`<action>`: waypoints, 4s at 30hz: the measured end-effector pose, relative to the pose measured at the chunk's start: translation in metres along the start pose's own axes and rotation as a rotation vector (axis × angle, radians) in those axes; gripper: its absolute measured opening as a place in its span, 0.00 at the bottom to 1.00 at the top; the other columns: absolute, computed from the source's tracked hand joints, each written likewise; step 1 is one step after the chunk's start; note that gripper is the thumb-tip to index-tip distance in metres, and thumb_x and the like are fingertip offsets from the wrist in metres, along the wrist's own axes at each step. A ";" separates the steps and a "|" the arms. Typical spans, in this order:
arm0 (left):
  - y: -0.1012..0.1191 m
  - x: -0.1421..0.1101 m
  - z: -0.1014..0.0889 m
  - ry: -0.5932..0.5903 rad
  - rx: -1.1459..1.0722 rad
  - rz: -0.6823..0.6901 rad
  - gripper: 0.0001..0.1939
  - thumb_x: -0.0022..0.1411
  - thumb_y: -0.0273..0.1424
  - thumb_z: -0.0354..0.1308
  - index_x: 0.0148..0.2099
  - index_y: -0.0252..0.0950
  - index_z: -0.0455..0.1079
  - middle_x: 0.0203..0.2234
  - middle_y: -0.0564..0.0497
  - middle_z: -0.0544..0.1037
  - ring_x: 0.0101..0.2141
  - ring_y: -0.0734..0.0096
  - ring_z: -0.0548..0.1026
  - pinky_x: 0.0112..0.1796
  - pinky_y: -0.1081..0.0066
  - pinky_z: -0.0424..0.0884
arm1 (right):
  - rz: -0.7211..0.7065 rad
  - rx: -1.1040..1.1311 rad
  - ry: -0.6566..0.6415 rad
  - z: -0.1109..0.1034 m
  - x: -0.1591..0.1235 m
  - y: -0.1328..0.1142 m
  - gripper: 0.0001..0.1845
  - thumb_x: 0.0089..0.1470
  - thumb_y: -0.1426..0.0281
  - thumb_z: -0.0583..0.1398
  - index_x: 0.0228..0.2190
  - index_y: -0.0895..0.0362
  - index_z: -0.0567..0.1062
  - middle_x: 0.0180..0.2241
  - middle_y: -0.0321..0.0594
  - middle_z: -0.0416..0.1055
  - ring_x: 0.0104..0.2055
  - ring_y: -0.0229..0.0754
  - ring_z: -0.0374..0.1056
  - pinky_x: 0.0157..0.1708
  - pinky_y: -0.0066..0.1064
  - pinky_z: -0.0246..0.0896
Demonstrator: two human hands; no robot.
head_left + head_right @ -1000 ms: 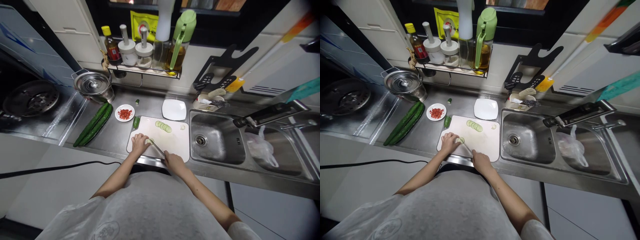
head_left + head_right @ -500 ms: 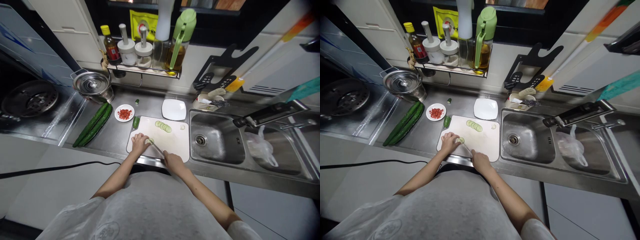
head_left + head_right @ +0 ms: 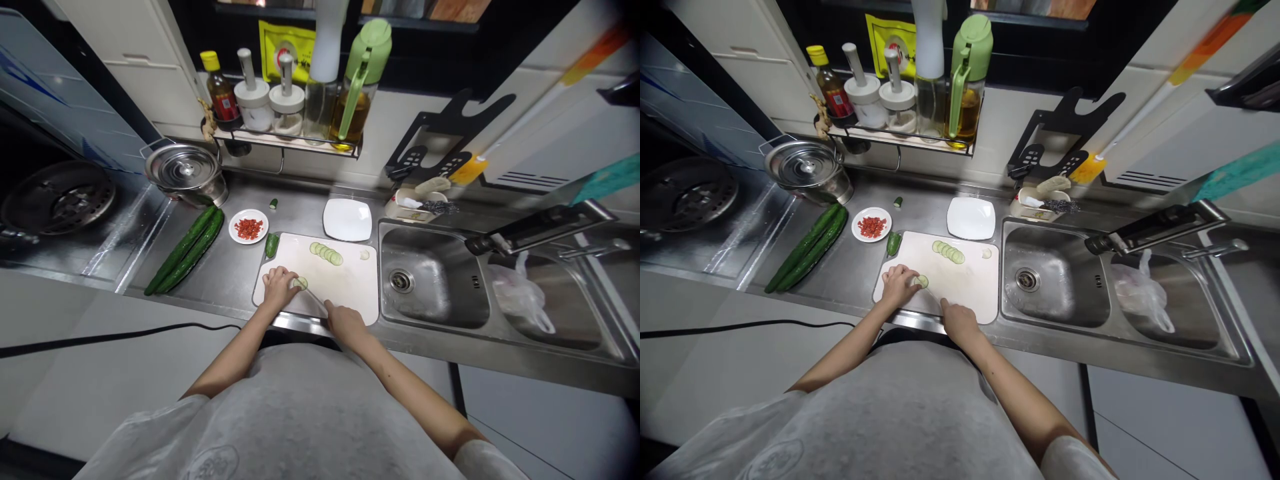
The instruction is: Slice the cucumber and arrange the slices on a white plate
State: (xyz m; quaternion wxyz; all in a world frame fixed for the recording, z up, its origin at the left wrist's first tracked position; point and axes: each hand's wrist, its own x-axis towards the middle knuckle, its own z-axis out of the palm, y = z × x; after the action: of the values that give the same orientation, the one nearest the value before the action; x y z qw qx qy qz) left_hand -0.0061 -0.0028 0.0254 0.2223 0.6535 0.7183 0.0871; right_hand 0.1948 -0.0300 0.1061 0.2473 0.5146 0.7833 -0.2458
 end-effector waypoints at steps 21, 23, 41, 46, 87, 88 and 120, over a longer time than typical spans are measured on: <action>0.001 0.002 -0.001 0.002 0.019 0.011 0.16 0.53 0.41 0.62 0.46 0.49 0.73 0.45 0.48 0.66 0.48 0.56 0.60 0.47 0.58 0.53 | -0.011 0.036 -0.019 0.018 0.009 0.016 0.18 0.57 0.75 0.48 0.49 0.57 0.62 0.38 0.48 0.74 0.40 0.47 0.70 0.33 0.31 0.56; 0.002 0.003 -0.001 -0.001 0.021 0.007 0.16 0.53 0.41 0.62 0.46 0.48 0.72 0.45 0.47 0.66 0.49 0.56 0.59 0.47 0.57 0.53 | -0.018 0.032 -0.018 0.019 0.007 0.019 0.18 0.57 0.75 0.48 0.49 0.57 0.62 0.38 0.49 0.74 0.40 0.47 0.70 0.32 0.31 0.56; 0.019 0.002 0.002 -0.004 0.060 -0.044 0.15 0.55 0.38 0.58 0.45 0.41 0.69 0.45 0.45 0.66 0.49 0.55 0.59 0.49 0.56 0.50 | -0.055 0.109 0.014 0.032 -0.026 0.062 0.17 0.60 0.72 0.47 0.49 0.56 0.64 0.37 0.47 0.74 0.40 0.45 0.69 0.32 0.29 0.48; 0.022 0.005 0.003 -0.032 0.030 -0.059 0.09 0.57 0.31 0.55 0.41 0.40 0.68 0.42 0.46 0.70 0.47 0.57 0.62 0.46 0.58 0.50 | 0.027 0.226 0.085 0.041 -0.032 0.076 0.15 0.62 0.68 0.46 0.48 0.57 0.64 0.35 0.45 0.73 0.36 0.43 0.68 0.29 0.27 0.45; -0.046 0.007 -0.015 0.089 -0.217 -0.185 0.13 0.58 0.23 0.51 0.45 0.40 0.69 0.37 0.52 0.75 0.38 0.70 0.71 0.43 0.71 0.64 | 0.039 0.276 0.134 0.045 -0.013 0.077 0.16 0.62 0.67 0.48 0.49 0.57 0.65 0.33 0.45 0.74 0.36 0.44 0.69 0.30 0.27 0.46; -0.045 0.008 -0.016 0.090 -0.218 -0.182 0.13 0.59 0.23 0.51 0.45 0.40 0.68 0.37 0.52 0.75 0.38 0.70 0.71 0.43 0.71 0.64 | 0.041 0.276 0.135 0.044 -0.013 0.077 0.16 0.62 0.67 0.47 0.49 0.57 0.65 0.32 0.45 0.74 0.35 0.44 0.69 0.30 0.27 0.45; 0.105 0.089 0.021 -0.074 -0.014 0.211 0.22 0.61 0.34 0.53 0.58 0.48 0.64 0.49 0.45 0.62 0.51 0.55 0.58 0.51 0.59 0.55 | 0.302 0.410 0.240 0.063 -0.042 0.098 0.18 0.62 0.66 0.47 0.50 0.57 0.64 0.35 0.44 0.74 0.39 0.43 0.69 0.33 0.27 0.49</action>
State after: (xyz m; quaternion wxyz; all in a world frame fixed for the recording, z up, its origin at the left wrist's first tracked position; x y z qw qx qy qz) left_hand 0.0929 0.0941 0.0324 0.2426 0.7267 0.6362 0.0908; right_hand 0.3084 -0.0651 0.0723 0.0772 0.6903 0.6552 -0.2970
